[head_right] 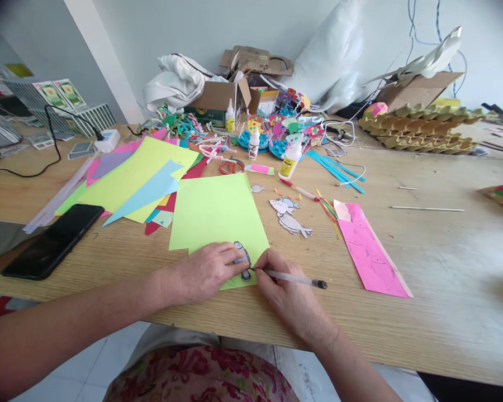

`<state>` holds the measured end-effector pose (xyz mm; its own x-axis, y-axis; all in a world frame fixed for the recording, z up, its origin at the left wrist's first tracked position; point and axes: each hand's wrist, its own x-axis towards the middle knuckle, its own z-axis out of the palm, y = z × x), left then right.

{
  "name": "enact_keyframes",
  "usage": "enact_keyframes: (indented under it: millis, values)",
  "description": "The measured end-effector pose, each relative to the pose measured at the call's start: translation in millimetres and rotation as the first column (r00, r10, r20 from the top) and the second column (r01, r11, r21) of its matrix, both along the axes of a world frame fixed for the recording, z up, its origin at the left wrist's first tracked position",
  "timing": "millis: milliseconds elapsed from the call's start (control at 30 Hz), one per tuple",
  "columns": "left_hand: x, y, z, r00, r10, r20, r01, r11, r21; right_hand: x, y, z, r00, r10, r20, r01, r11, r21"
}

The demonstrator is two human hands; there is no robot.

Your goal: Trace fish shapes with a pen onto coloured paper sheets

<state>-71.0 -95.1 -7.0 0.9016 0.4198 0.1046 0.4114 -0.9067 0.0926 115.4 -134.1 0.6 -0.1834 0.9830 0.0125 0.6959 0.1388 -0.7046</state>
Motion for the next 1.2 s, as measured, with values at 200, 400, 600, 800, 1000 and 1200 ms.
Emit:
enact_keyframes:
  millis: [200,400,600,800,1000,1200]
  values:
    - [-1,2,-3.5,1.0,-0.008,0.016,0.008,1.0,0.001,-2,0,0.2,1.0,0.012,0.008,-0.012,1.0,-0.007]
    - [0,2,-6.3,1.0,-0.014,0.016,0.014,1.0,0.002,-7,-1,3.5,0.998,0.017,0.062,-0.017,1.0,-0.003]
    - [0,2,-4.0,0.999,-0.021,0.026,0.021,1.0,0.004,-8,-1,3.0,0.998,0.037,0.06,-0.036,0.999,-0.015]
    - [-1,3,-2.2,0.998,-0.055,0.013,0.055,0.998,-0.011,-6,-1,3.3,0.997,0.049,0.067,-0.048,0.999,-0.011]
    - [-7,7,2.0,0.992,-0.129,0.006,0.129,0.992,-0.005,-6,-1,4.9,0.996,0.058,0.062,-0.057,0.998,-0.006]
    - [-9,7,4.3,0.99,-0.139,-0.011,0.139,0.99,0.017,-5,-2,7.8,0.996,0.062,0.06,-0.061,0.998,-0.015]
